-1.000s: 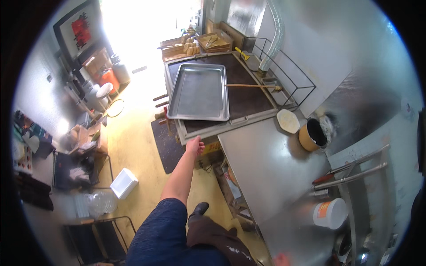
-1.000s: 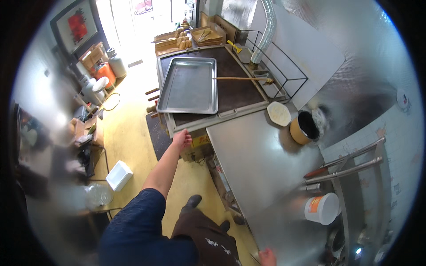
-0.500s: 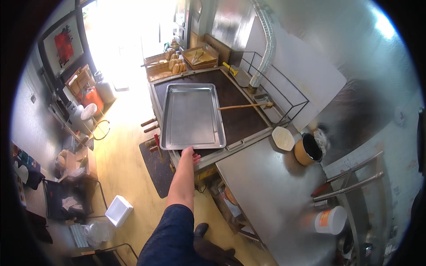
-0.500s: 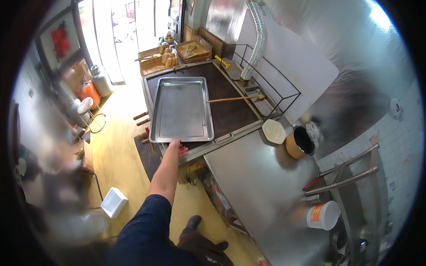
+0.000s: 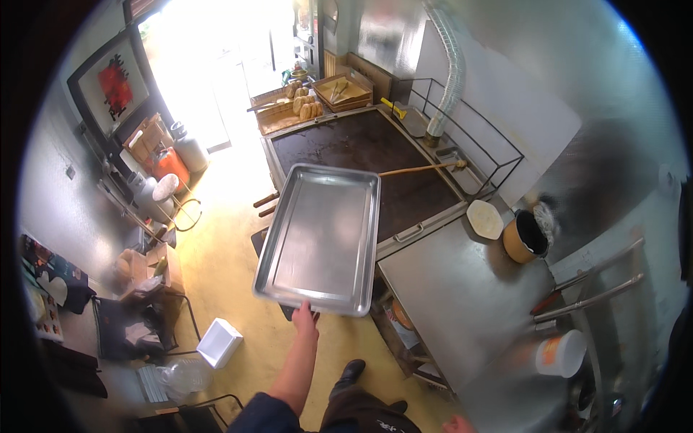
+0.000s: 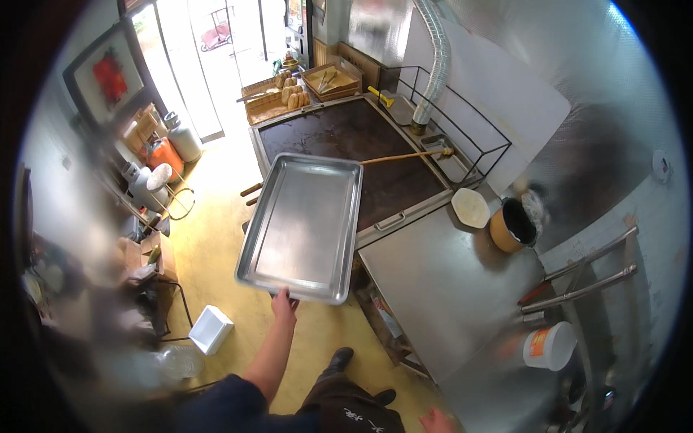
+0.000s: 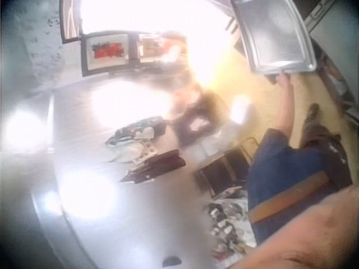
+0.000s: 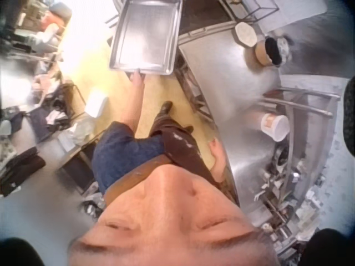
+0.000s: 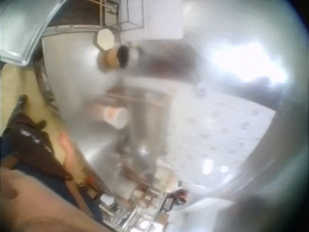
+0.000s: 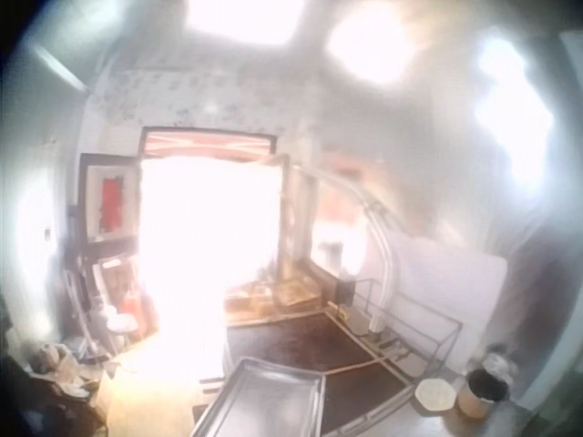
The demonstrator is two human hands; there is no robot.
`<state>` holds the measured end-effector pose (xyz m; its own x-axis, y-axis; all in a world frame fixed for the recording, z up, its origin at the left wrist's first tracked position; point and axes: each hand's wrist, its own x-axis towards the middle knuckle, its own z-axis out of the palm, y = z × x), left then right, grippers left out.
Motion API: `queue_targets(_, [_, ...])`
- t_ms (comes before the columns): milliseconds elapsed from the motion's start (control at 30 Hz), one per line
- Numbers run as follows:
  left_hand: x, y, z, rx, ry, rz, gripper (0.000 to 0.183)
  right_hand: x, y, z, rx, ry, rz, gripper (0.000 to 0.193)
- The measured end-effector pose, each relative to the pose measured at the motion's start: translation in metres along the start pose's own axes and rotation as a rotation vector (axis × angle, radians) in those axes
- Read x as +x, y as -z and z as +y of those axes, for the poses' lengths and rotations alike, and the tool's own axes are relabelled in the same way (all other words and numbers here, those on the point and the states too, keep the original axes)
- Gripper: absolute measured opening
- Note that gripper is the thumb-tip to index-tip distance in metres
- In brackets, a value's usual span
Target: The person assembles a metal kitchen machine by inserting a roller and tightening it with a wrench, then moves to a sink to wash hands and rinse a metal bowl and a metal tray. The person dries hands with a paper towel at the end.
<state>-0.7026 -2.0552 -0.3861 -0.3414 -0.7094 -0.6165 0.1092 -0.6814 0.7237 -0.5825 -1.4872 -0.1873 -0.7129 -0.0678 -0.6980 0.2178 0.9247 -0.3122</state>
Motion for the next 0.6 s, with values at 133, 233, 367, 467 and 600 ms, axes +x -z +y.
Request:
queue_targets(133, [-0.047,0.104,0.003,-0.291,0.175,0.023,0.035,0.027,-0.008,-0.029,0.064,0.045,0.034,0.066])
queue_targets(233, [-0.080,0.154,0.042,-0.246,0.088,-0.213,0.034,0.043,0.005,-0.071,-0.020,0.183,-0.018,0.066])
queue_targets(367, [-0.109,0.186,0.109,-0.229,0.054,-0.336,0.030,0.057,0.021,-0.151,-0.028,0.399,-0.059,0.067])
queue_targets(467, [-0.136,0.207,0.151,-0.112,0.104,-0.297,0.032,0.068,0.013,-0.194,0.225,0.479,-0.175,0.073])
queue_targets(600, [-0.164,0.197,0.186,0.025,0.187,-0.262,0.057,0.079,-0.021,-0.217,0.671,0.551,-0.395,0.079])
